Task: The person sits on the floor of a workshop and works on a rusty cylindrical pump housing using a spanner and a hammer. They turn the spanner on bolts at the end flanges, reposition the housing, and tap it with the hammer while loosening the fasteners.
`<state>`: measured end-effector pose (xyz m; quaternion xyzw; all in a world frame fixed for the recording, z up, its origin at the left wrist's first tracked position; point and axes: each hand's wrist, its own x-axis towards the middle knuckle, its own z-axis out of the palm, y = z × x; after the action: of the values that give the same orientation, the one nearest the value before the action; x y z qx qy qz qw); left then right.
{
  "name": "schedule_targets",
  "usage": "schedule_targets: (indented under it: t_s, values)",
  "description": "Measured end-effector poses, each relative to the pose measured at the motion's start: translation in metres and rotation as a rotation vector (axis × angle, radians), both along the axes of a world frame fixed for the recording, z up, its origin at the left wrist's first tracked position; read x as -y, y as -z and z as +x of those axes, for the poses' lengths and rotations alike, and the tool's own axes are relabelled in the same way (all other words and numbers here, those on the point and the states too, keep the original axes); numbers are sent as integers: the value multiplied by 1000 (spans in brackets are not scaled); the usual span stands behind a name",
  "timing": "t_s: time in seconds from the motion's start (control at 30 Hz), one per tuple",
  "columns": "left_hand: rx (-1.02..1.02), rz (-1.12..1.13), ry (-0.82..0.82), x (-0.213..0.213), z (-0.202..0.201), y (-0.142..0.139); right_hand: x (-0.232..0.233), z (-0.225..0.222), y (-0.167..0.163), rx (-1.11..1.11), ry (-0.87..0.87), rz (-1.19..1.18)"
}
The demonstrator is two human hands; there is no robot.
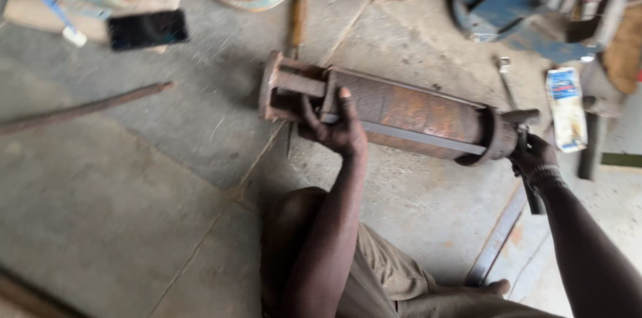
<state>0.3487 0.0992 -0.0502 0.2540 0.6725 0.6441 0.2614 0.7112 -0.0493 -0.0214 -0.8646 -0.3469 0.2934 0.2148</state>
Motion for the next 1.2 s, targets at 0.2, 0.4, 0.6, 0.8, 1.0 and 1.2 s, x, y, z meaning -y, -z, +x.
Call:
schedule_targets:
  t_s: [0.2, 0.4, 0.6, 0.8, 1.0, 1.2]
  values:
    - [81, 14, 47, 2, -4, -14, 22, 7, 30, 101, -36, 45]
    - [70, -205, 210, 2, -7, -16, 45, 31, 14, 687, -462, -134]
    - [-15, -209, 229, -4, -9, -17, 26, 37, 3, 938, -352, 75]
    - [-6, -180, 238, -8, -17, -8, 4, 28, 3, 954, -555, -196]
    - [-515, -360, 287, -7, -46, -12, 20, 34, 1, 635, -149, -119]
    - [-965, -25, 954, -2, -1, -62, 62, 14, -29, 103, 46, 184]
